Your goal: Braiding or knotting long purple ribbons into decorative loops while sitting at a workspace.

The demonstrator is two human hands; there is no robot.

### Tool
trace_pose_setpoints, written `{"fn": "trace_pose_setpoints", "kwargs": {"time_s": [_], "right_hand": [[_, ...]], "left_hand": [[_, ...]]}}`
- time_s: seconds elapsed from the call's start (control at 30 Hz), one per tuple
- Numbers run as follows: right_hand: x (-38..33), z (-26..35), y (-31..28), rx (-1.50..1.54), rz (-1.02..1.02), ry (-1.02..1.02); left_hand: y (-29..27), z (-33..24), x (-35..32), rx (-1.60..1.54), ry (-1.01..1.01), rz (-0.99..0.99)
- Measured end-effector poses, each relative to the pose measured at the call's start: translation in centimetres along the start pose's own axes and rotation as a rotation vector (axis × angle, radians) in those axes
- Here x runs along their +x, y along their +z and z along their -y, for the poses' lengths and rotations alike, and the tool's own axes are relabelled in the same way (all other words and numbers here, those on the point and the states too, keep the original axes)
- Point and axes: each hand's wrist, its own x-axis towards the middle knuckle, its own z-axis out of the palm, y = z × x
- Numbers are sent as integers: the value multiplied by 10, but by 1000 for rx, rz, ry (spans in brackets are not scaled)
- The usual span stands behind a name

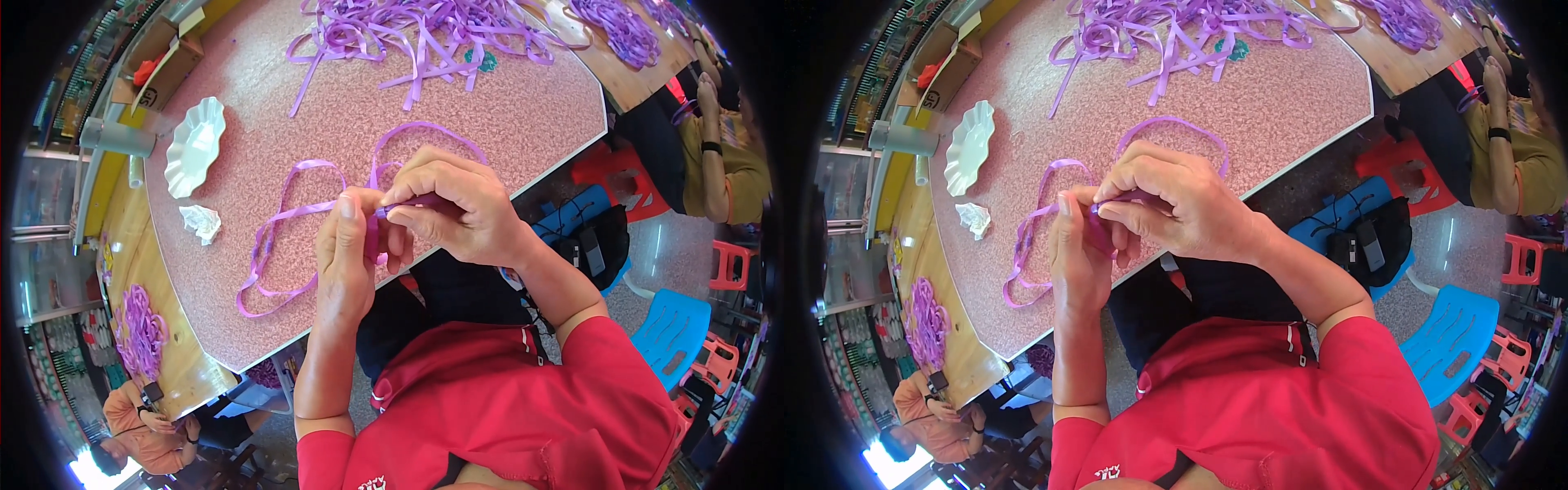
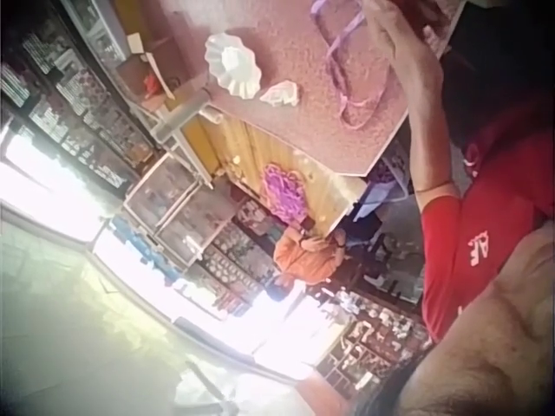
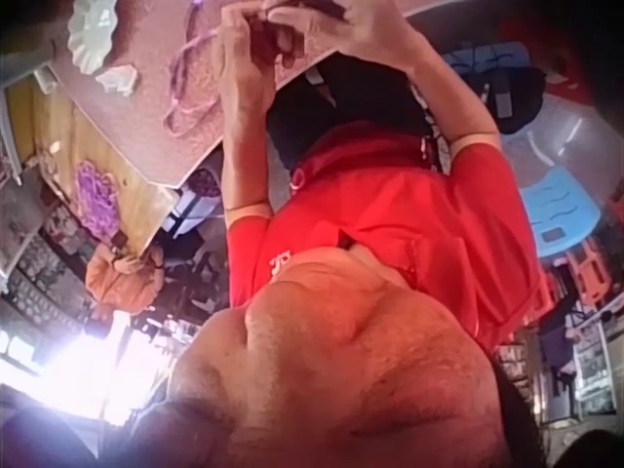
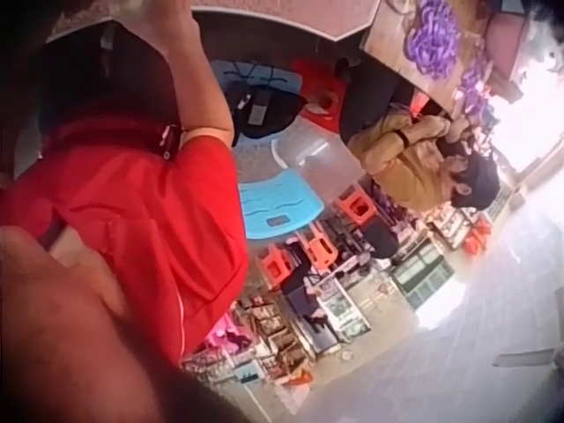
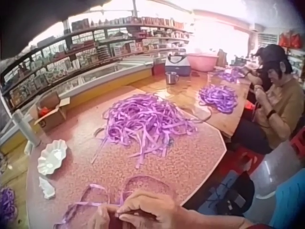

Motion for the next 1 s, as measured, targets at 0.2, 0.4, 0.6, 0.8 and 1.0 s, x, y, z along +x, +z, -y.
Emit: {"fn": "trace_pose_setpoints", "kwargs": {"time_s": [0.2,0.4,0.6,0.8,1.0], "right_hand": [[-2,-7,0,-81,-26,-101],[-2,-5,-1,-31,-22,-102],[-5,-1,-1,-5,-11,-57],[-9,1,8,89,-85,-2],[-18,4,13,299,-149,236]], "left_hand": [[-3,4,-2,206,-22,81],[-10,4,-7,135,95,161],[-5,5,-12,164,93,71],[-20,9,-12,7,50,99],[-16,11,-12,-63,92,22]]}}
